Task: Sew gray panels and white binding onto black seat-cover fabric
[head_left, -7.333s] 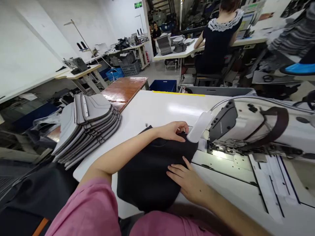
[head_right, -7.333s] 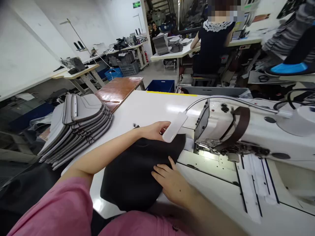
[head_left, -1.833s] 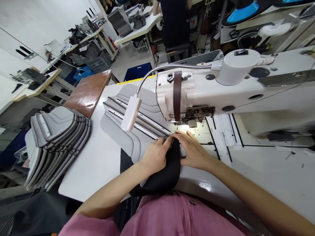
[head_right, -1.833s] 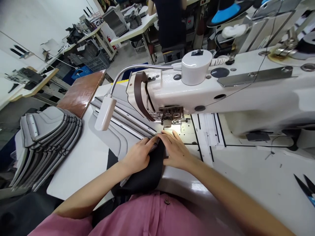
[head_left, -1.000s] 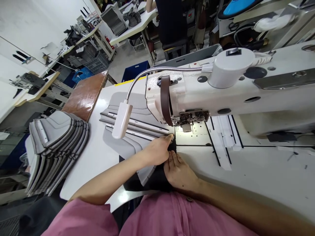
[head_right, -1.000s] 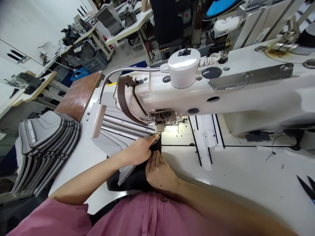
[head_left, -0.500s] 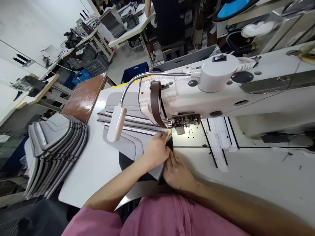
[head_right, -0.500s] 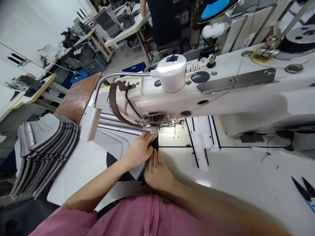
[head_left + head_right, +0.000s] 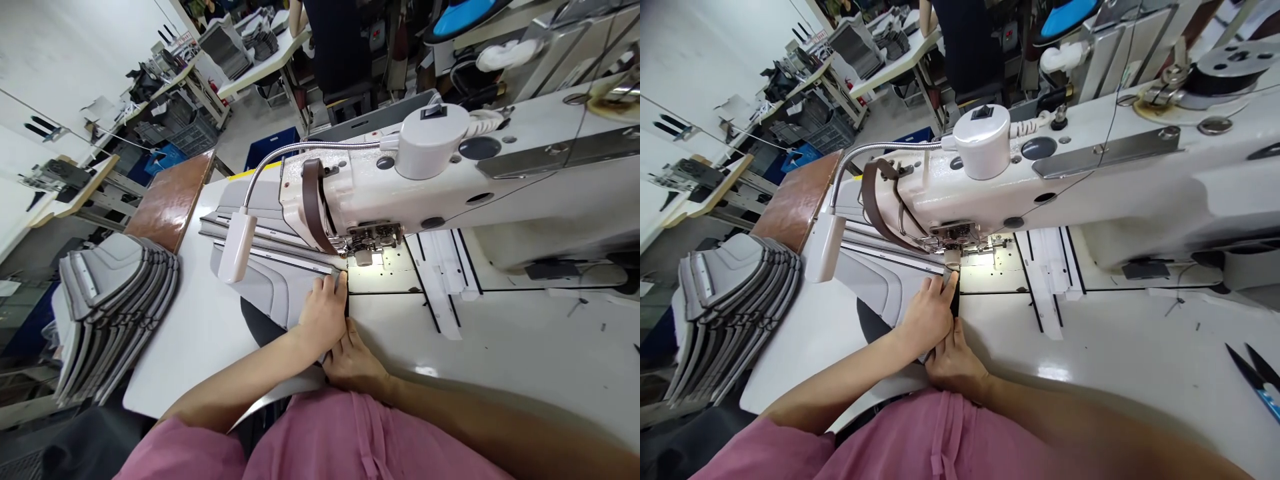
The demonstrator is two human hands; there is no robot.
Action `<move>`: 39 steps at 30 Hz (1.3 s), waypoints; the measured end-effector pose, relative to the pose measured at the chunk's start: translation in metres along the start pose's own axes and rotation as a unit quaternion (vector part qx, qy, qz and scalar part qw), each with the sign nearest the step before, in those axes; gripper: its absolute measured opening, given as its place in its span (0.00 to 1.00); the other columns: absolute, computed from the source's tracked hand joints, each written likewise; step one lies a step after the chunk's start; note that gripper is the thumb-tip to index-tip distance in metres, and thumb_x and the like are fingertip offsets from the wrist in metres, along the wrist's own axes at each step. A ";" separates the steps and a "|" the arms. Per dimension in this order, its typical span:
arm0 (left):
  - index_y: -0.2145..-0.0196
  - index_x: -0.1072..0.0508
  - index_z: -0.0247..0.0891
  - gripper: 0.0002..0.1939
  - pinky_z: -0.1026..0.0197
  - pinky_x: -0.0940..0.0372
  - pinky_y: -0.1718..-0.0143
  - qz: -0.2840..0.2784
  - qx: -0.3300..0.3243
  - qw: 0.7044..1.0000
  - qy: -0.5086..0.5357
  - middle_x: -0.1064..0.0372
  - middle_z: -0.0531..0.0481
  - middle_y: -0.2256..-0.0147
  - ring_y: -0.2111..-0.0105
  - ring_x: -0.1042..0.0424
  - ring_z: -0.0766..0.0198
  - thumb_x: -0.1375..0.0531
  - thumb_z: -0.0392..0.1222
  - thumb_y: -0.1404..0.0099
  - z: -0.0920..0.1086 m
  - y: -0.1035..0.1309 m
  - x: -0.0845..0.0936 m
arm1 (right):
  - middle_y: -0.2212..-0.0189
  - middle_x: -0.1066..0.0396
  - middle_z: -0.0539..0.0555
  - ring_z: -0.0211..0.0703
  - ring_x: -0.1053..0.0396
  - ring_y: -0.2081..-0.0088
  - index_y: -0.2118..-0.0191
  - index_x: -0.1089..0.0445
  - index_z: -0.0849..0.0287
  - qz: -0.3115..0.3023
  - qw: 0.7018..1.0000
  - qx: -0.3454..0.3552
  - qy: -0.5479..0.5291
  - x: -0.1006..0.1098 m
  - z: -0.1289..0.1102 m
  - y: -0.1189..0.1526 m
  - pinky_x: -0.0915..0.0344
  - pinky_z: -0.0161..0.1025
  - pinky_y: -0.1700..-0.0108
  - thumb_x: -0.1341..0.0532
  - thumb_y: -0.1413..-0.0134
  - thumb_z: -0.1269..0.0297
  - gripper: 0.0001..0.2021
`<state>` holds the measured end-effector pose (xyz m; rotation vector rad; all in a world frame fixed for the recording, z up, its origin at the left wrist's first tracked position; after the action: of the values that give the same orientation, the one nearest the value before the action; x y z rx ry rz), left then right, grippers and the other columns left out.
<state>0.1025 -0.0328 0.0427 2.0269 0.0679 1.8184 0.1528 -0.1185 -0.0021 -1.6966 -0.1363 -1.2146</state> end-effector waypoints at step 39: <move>0.54 0.29 0.32 0.18 0.57 0.35 0.53 0.111 -0.052 0.969 0.216 0.36 0.42 0.61 0.59 0.36 0.58 0.51 0.26 0.38 -0.017 0.005 -0.004 | 0.59 0.28 0.77 0.60 0.30 0.52 0.57 0.28 0.79 -0.080 0.996 -0.025 -0.019 -0.001 0.022 -0.006 0.35 0.53 0.49 0.47 0.50 0.75 0.17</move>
<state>0.0843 -0.0336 0.0420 1.5883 -0.1319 2.3254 0.1628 -0.0986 0.0010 -1.7799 -0.2714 -1.3124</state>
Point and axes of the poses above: each hand's wrist, its own y-axis away from the middle knuckle, its own x-axis out of the back of the hand, z = x × y, the point moved 4 cm from there along -y, towards the middle knuckle
